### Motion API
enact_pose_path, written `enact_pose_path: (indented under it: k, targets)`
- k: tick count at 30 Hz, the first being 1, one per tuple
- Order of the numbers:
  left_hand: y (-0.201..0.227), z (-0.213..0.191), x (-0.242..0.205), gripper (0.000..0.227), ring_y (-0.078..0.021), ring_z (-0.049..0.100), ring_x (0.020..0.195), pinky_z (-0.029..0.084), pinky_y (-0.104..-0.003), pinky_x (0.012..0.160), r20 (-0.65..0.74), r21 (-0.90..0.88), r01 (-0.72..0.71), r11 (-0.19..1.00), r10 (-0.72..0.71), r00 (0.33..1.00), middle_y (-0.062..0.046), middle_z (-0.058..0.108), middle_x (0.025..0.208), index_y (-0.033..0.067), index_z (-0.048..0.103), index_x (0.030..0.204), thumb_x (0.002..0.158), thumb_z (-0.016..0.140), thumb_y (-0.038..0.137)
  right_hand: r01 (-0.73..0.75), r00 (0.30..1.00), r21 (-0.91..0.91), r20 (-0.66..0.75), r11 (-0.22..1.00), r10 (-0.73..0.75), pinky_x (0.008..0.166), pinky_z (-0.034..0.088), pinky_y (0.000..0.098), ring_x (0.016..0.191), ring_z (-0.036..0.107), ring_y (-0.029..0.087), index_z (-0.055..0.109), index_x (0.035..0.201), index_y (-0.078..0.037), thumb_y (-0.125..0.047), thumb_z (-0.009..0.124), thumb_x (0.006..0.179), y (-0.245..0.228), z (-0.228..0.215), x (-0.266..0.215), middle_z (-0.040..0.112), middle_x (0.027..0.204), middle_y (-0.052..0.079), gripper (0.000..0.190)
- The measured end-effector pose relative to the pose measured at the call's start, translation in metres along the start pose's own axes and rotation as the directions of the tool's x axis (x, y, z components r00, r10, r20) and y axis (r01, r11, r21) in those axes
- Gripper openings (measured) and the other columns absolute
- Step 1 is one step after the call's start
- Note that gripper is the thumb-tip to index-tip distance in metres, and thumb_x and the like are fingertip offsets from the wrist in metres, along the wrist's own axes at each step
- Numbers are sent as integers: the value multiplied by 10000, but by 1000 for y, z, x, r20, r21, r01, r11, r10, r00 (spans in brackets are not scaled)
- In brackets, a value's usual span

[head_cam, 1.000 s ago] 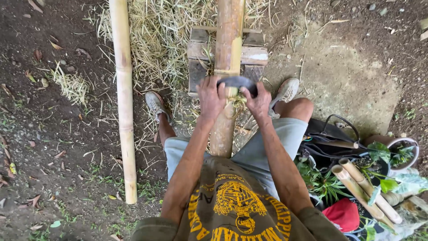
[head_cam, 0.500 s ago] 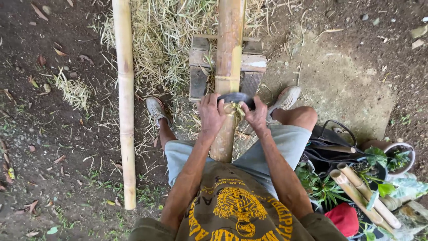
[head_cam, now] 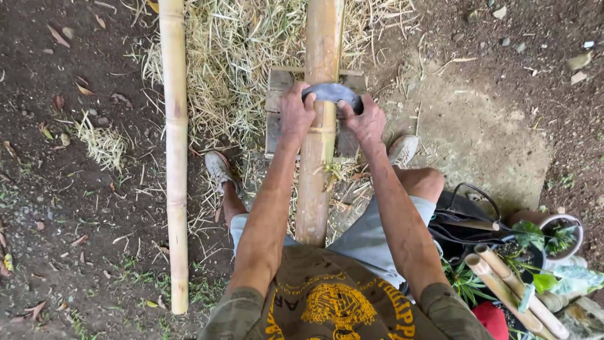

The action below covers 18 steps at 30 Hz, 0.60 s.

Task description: The person is using a curved blade to shave and shape a piece of green bamboo.

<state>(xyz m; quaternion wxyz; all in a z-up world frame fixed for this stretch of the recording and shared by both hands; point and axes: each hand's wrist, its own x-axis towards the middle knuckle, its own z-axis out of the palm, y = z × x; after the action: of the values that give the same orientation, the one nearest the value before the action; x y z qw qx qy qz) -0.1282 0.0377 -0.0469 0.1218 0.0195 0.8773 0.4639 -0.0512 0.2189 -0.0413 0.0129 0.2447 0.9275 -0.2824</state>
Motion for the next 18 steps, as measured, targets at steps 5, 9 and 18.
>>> enact_pose_path:
  k: [5,9,18]
  targets:
    - [10,-5,6,193,-307,638,1022,478,-472,927,-108,89,-146,985,155,982,-127,686,1039,58,673,1040,867,734,118,42,997,64,-72,997,-38,649,540,512,676,695,395,619,927,-68,-683,755,856,-3,4,4,676,689,157,633]
    - [13,-13,-23,213,-317,616,1032,459,-491,920,-48,109,-142,984,148,988,-126,687,1040,60,676,1091,891,731,108,75,989,96,-132,993,-62,583,540,497,639,701,386,667,1007,-81,-644,733,866,3,5,-24,689,695,154,584]
    - [-11,-10,-116,141,-288,621,999,385,-503,906,-61,69,-151,986,155,986,-113,681,1002,83,655,1046,922,673,148,205,972,13,-117,979,-202,542,546,465,590,686,398,601,865,-44,-510,786,893,29,-4,-106,647,627,165,503]
